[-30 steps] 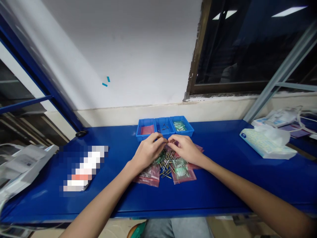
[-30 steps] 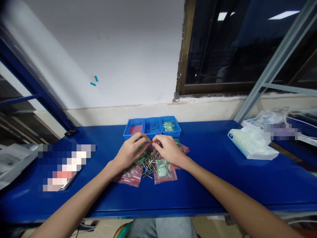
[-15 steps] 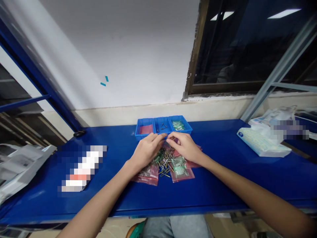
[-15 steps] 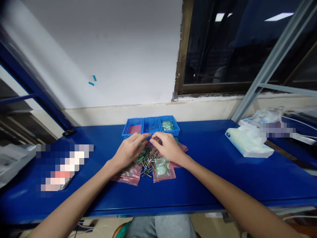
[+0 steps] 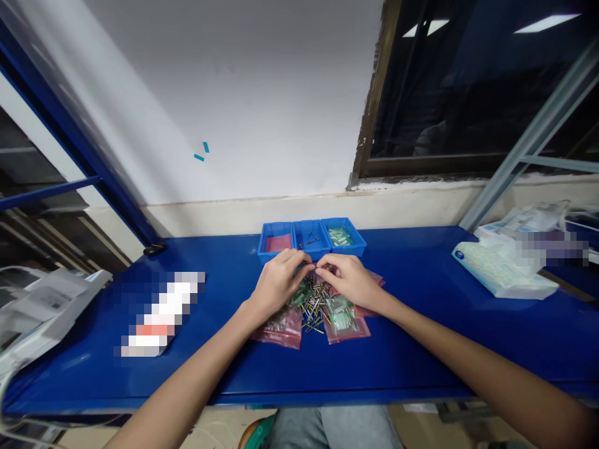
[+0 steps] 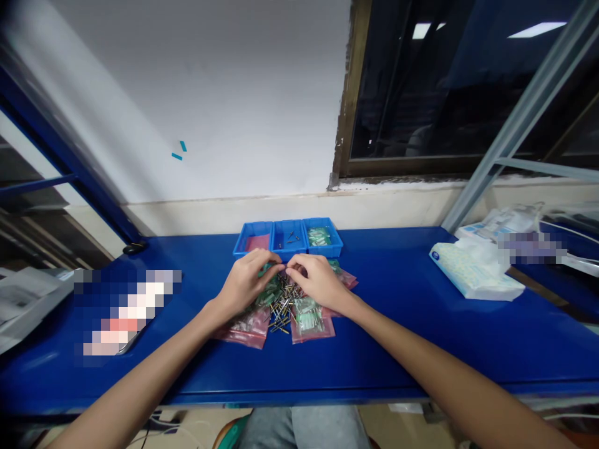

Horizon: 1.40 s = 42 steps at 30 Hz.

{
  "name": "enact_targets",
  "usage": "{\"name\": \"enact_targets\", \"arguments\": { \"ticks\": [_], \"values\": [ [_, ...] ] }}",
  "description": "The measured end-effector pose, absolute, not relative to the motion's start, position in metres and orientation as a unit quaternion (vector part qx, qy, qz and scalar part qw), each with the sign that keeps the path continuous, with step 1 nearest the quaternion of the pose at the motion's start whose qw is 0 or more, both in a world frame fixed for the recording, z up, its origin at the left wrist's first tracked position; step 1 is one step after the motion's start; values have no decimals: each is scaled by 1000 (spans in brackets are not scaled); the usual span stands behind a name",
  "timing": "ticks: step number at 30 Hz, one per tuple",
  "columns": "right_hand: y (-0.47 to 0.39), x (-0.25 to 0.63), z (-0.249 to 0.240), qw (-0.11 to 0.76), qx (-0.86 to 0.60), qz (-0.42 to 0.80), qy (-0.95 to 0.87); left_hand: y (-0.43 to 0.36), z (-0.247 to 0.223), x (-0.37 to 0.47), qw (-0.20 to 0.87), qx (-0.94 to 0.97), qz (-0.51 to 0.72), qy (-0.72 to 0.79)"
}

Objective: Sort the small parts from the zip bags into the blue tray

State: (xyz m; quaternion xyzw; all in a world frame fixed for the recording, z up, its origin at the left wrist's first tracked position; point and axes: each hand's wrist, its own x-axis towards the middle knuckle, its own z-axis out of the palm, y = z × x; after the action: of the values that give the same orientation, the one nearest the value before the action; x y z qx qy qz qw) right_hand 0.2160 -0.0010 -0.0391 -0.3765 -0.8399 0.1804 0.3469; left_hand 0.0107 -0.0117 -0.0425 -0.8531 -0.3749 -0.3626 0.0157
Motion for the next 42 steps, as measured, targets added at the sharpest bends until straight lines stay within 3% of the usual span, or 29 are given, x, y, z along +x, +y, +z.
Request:
{"name": "enact_targets", "arguments": {
  "ticks": [9,23,29,35,42],
  "values": [
    [0,217,-37,375,-359,159,-840,-12,-47,11,17,-862,-348,-367],
    [-2,211,-39,374,-387,210,-816,-12,-47,18,-104,-780,-434,-439],
    [2,215,-37,363,-365,106,-851,-11,-42,18,-138,-769,-451,-432],
    [48,221,-24,300,-390,-104,-865,-2,-33,0,-52,-759,-457,-461],
    [53,220,-24,274,-377,-148,-872,5,-30,-25,18,-830,-346,-436]
  ]
}}
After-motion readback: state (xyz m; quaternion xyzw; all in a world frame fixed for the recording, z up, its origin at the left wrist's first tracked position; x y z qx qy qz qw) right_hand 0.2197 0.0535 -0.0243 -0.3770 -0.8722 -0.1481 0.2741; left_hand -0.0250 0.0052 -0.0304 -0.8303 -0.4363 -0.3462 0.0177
